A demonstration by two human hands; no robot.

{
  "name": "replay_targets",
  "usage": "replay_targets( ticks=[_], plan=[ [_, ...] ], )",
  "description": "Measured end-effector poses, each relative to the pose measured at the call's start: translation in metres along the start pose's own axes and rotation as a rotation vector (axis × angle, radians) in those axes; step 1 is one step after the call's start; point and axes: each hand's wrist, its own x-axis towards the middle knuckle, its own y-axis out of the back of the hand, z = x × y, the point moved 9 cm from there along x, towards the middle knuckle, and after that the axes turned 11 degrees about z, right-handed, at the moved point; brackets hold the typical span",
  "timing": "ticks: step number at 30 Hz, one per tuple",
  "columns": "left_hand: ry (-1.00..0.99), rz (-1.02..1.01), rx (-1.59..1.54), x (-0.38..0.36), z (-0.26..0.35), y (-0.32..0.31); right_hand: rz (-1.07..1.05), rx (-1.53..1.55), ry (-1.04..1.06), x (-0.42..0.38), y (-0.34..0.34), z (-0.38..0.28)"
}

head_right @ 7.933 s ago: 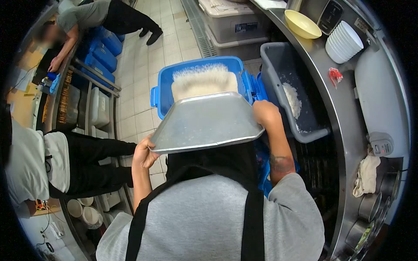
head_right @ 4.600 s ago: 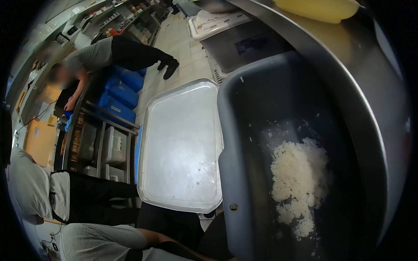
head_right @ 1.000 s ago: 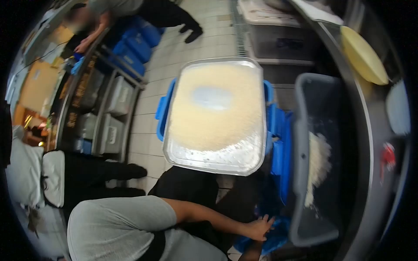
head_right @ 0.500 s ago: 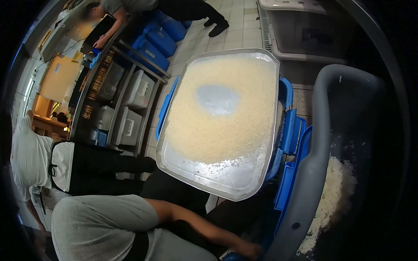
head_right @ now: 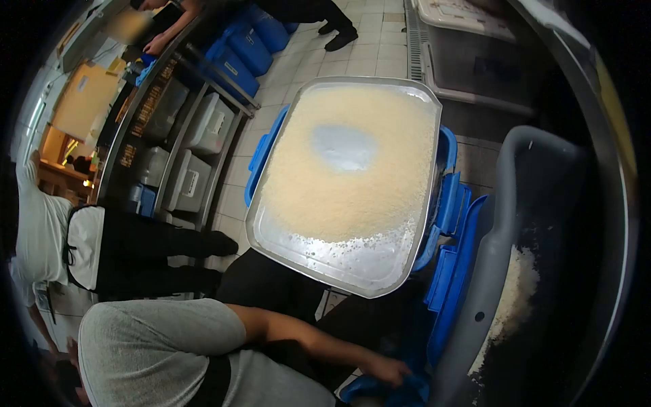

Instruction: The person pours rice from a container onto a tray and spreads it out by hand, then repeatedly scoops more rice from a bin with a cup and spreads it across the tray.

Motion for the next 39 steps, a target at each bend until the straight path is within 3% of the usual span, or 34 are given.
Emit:
replay_targets(
  ticks=[3, 5, 6, 7, 9, 10, 11, 13, 15, 17, 20, 22, 24, 25, 27, 28, 29, 30, 31, 32, 33, 35, 38, 39],
  plan=[
    [0.065, 0.012, -0.057, -0.003, -0.004, 0.005, 0.014, -0.089, 0.089, -0.015, 0.021, -0.019],
    [-0.120, -0.035, 0.131, 0.015, -0.016, 0.006, 0.034, -0.146, 0.153, -0.028, 0.035, -0.033],
    [-0.046, 0.106, 0.129, 0.017, -0.022, 0.014, 0.043, -0.176, 0.187, -0.033, 0.041, -0.039],
    [-0.068, 0.095, 0.135, 0.012, -0.011, 0.013, 0.051, -0.206, 0.219, -0.039, 0.048, -0.045],
    [0.120, 0.172, -0.048, 0.003, -0.011, 0.017, 0.071, -0.264, 0.277, -0.056, 0.062, -0.055],
    [0.064, 0.285, -0.034, 0.003, -0.010, 0.023, 0.086, -0.291, 0.299, -0.068, 0.070, -0.057],
    [-0.003, 0.238, -0.041, 0.023, -0.023, 0.024, 0.110, -0.314, 0.321, -0.081, 0.078, -0.059],
    [-0.004, 0.544, 0.102, 0.028, -0.034, 0.043, 0.181, -0.366, 0.363, -0.110, 0.099, -0.063],
    [-0.031, 0.518, 0.202, 0.019, -0.017, 0.039, 0.270, -0.234, 0.425, -0.102, 0.126, -0.019],
    [-0.104, 0.529, 0.225, 0.038, -0.026, 0.043, 0.268, 0.337, 0.109, -0.102, 0.153, 0.041],
    [-0.113, 0.528, 0.267, 0.024, -0.013, 0.034, 0.442, 0.300, 0.211, -0.156, 0.143, -0.030],
    [-0.105, 0.705, 0.443, -0.001, 0.004, 0.035, 0.539, 0.325, 0.314, -0.178, 0.139, -0.071],
    [-0.213, 0.739, 0.608, -0.021, 0.021, 0.025, 0.563, 0.824, -0.023, -0.186, 0.143, -0.053],
    [-0.316, 0.781, 0.764, -0.034, 0.033, 0.019, 0.610, 0.814, -0.096, -0.192, 0.150, -0.048],
    [-0.362, 0.680, 0.778, -0.061, 0.045, 0.017, 0.592, 0.395, 0.212, -0.216, 0.145, -0.093],
    [-0.412, 0.580, 0.790, -0.075, 0.054, 0.015, 0.532, 0.295, 0.254, -0.216, 0.145, -0.094],
    [-0.443, 0.450, 0.706, -0.093, 0.062, 0.017, 0.532, 0.296, 0.252, -0.220, 0.139, -0.108],
    [-0.427, 0.344, 0.666, -0.119, 0.075, 0.021, 0.498, 0.534, 0.145, -0.221, 0.124, -0.129],
    [-0.437, 0.287, 0.641, -0.143, 0.087, 0.030, 0.455, 0.768, 0.033, -0.219, 0.106, -0.153],
    [-0.536, 0.320, 0.663, -0.171, 0.106, 0.049, 0.521, 0.794, -0.088, -0.217, 0.097, -0.171],
    [-0.612, 0.451, 0.724, -0.211, 0.133, 0.068, 0.523, 0.795, -0.094, -0.211, 0.089, -0.185],
    [-0.615, 0.705, 0.406, -0.243, 0.139, 0.154, 0.496, 0.753, -0.110, -0.202, 0.076, -0.204],
    [-0.854, 1.554, 0.504, -0.361, 0.176, 0.256, 0.418, 0.754, -0.151, -0.174, 0.049, -0.238],
    [-0.881, 1.703, 0.440, -0.395, 0.180, 0.272, 0.382, 0.753, -0.163, -0.168, 0.028, -0.263]
  ],
)
